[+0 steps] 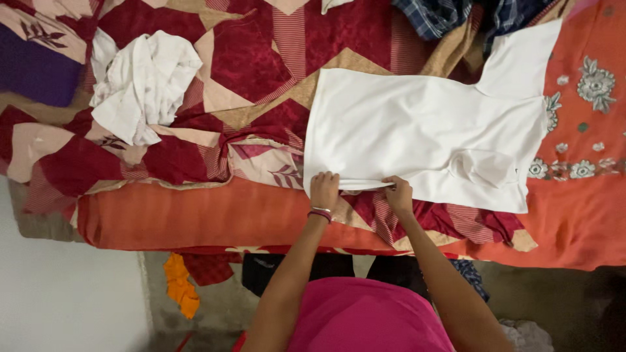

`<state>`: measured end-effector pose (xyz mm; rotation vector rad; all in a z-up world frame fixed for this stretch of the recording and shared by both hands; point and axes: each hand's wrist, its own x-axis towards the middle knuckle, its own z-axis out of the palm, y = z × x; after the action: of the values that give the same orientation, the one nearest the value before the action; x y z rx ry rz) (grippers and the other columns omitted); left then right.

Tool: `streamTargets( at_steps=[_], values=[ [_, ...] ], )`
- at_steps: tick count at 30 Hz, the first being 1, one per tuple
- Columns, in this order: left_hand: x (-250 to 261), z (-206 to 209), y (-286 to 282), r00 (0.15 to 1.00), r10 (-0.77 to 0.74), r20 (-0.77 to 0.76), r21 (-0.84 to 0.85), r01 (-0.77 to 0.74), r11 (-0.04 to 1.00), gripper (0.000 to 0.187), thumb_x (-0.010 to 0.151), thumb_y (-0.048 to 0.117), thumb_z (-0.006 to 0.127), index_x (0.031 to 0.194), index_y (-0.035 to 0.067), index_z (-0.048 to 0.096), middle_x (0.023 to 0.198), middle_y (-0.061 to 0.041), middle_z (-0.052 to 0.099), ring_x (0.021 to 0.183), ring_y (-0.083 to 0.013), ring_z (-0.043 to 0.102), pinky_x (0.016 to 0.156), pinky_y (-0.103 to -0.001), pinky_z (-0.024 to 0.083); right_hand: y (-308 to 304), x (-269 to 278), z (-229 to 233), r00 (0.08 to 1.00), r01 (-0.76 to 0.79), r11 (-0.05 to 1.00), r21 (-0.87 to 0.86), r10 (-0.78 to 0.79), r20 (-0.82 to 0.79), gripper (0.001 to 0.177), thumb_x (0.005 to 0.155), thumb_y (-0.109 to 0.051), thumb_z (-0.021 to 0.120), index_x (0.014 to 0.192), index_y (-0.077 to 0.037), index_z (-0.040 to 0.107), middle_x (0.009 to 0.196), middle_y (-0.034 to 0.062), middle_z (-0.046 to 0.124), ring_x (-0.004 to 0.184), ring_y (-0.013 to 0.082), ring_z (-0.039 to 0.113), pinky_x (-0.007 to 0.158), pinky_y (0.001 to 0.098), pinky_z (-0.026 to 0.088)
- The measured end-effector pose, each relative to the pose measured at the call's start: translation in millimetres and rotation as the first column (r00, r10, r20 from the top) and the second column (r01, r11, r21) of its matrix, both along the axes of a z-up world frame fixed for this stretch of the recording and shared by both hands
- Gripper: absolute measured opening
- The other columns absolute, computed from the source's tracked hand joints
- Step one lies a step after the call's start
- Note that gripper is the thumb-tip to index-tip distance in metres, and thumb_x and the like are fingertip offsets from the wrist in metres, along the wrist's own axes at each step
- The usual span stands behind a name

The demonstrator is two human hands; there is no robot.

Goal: The person folds white garments on a bed by smoothing the fabric and folding the sleeves and sides inward to form rectangular bundles.

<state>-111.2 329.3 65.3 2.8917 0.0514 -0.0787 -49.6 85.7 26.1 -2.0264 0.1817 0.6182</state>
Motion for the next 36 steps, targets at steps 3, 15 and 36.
streamTargets(
  at_steps=[3,15,36],
  values=[
    [6.9,-17.1,32.1,0.976,0.192,-0.102,-0.104,-0.202,0.974,0.018,0.085,0.01,0.066,0.102,0.01,0.071,0.099,-0.011,0.069,0.1,-0.033,0.065,0.095,-0.047,0.05,11.9,13.8,22.4,0.998,0.022,1.0,0.018,-0.02,-0.064,0.019,0.09,0.001,0.062,0.106,0.004,0.072,0.08,0.015,0.076,0.058,0.018,0.072,0.053,0.0321,0.058],
    [8.6,-55.0,87.4,0.893,0.44,-0.098,-0.605,-0.405,0.686,0.037,0.088,0.029,0.074,0.111,0.002,0.065,0.106,-0.023,0.072,0.097,-0.0403,0.07,0.082,-0.046,0.055,55.9,52.3,49.6,0.96,0.015,1.0,0.001,-0.014,-0.281,0.023,0.092,0.004,0.054,0.113,0.004,0.061,0.075,0.0169,0.073,0.05,0.0242,0.07,0.044,0.0381,0.058],
    [60.3,31.9,55.3,0.949,0.309,0.055,-0.095,-0.304,0.948,0.046,0.095,0.028,0.067,0.131,0.001,0.056,0.134,-0.025,0.052,0.125,-0.038,0.051,0.105,-0.057,0.039,35.4,37.3,68.0,0.997,0.03,0.973,-0.229,-0.012,0.08,0.04,0.1,-0.01,0.059,0.137,-0.002,0.047,0.079,0.0192,0.07,0.064,0.0305,0.07,0.061,0.0444,0.053]
  ],
)
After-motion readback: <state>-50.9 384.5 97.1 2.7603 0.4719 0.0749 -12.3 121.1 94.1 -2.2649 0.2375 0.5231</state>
